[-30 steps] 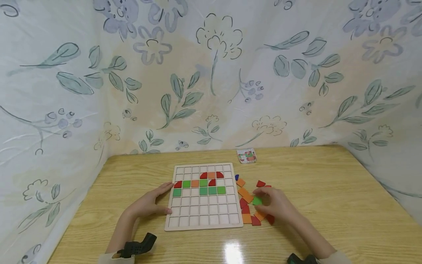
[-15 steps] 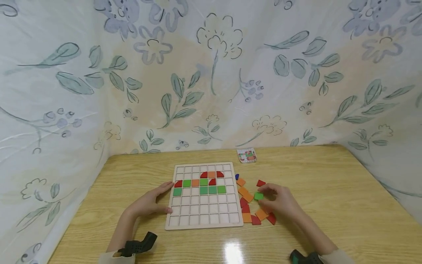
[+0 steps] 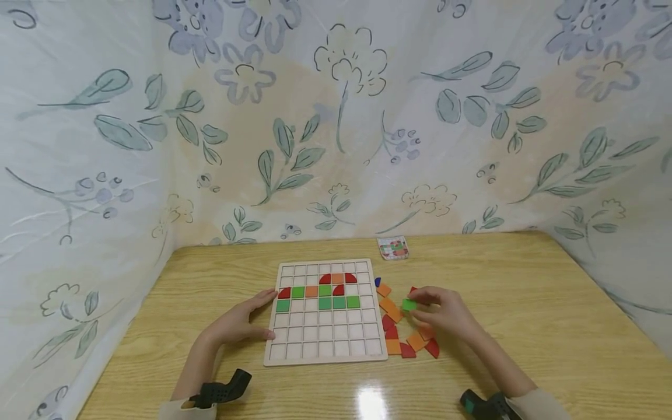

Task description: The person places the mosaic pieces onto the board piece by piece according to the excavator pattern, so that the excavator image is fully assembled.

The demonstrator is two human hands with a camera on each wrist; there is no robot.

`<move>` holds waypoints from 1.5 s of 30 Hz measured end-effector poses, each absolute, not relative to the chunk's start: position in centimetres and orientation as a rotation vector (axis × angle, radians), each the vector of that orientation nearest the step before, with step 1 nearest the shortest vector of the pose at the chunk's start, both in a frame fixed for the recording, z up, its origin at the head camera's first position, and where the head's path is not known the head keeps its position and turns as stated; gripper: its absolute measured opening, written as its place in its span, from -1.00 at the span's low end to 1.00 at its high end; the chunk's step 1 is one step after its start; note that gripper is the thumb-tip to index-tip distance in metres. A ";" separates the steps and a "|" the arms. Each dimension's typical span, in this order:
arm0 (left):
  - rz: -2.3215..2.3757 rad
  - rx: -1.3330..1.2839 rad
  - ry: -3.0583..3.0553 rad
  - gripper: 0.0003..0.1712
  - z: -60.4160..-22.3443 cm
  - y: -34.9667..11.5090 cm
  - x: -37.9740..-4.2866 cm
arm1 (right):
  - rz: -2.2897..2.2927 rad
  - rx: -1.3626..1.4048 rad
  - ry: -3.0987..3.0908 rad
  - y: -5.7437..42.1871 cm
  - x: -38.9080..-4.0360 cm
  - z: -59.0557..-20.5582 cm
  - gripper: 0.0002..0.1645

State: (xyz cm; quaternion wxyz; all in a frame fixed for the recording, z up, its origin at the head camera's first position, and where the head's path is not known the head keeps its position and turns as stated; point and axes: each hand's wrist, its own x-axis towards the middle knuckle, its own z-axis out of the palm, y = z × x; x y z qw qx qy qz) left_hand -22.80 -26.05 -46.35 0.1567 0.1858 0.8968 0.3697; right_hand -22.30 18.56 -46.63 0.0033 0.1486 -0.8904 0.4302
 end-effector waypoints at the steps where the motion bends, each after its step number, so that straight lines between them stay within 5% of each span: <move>1: 1.056 0.533 2.569 0.06 -46.4 -26.1 -22.8 | 1.348 0.478 -2.789 18.4 -22.4 -46.6 -0.70; 16: 1.076 0.527 2.563 0.07 -46.5 -26.1 -22.7 | 1.398 0.689 -2.740 13.8 -25.1 -46.1 -0.76; 30: 1.080 0.510 2.562 0.07 -46.6 -26.0 -22.8 | 0.938 0.948 -2.703 8.7 -27.6 -46.3 -0.84; 45: 1.073 0.502 2.572 0.06 -46.6 -26.0 -22.7 | 0.870 1.014 -2.774 8.1 -28.1 -46.5 -0.85</move>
